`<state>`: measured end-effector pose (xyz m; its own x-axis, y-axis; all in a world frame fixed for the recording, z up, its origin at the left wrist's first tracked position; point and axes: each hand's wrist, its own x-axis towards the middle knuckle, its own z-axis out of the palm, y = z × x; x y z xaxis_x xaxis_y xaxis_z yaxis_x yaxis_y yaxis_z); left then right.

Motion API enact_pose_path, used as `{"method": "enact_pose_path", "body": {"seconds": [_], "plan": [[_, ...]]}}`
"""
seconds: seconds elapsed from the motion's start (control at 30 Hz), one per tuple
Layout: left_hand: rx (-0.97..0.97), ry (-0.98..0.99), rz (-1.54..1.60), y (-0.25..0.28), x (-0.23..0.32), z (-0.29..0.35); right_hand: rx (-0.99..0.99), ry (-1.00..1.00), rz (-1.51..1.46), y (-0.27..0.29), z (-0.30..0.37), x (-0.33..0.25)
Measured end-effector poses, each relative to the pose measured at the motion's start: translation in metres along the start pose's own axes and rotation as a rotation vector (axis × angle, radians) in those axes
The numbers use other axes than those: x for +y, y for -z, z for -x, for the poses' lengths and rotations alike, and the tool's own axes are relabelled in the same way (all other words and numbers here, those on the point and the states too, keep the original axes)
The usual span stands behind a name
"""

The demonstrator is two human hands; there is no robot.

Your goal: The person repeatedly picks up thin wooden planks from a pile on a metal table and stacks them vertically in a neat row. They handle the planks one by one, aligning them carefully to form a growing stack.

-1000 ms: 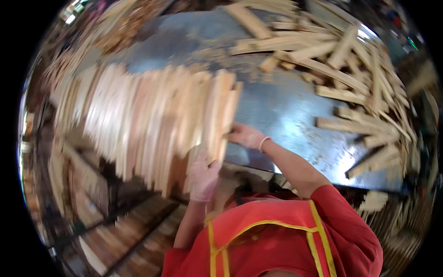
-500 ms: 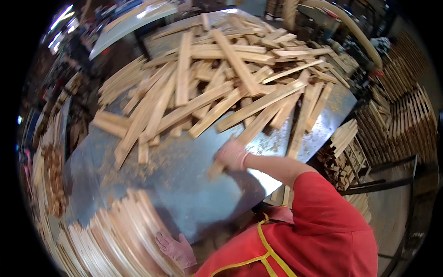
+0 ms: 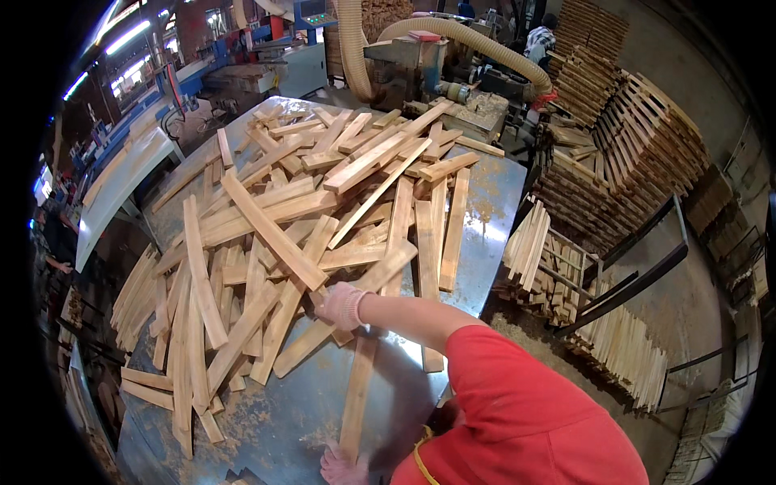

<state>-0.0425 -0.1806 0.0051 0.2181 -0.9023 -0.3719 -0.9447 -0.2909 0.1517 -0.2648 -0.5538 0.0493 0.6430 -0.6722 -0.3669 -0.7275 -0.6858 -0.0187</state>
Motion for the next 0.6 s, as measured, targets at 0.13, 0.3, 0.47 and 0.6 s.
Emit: {"method": "enact_pose_path", "body": {"seconds": [0.13,0.3,0.47,0.6], "plan": [[0.023,-0.125,0.391,-0.01,-0.042,0.04,-0.06,-0.068,-0.3,0.014,0.056,-0.052],[0.057,0.243,0.684,-0.032,-0.09,0.115,-0.04,-0.096,-0.784,-0.008,0.127,-0.11],[0.143,0.155,0.645,-0.065,-0.132,0.145,-0.059,-0.212,-1.247,-0.095,0.126,-0.223],[0.045,-0.096,0.494,-0.083,-0.17,0.145,-0.1,-0.099,-0.985,-0.118,0.105,-0.337]]}}
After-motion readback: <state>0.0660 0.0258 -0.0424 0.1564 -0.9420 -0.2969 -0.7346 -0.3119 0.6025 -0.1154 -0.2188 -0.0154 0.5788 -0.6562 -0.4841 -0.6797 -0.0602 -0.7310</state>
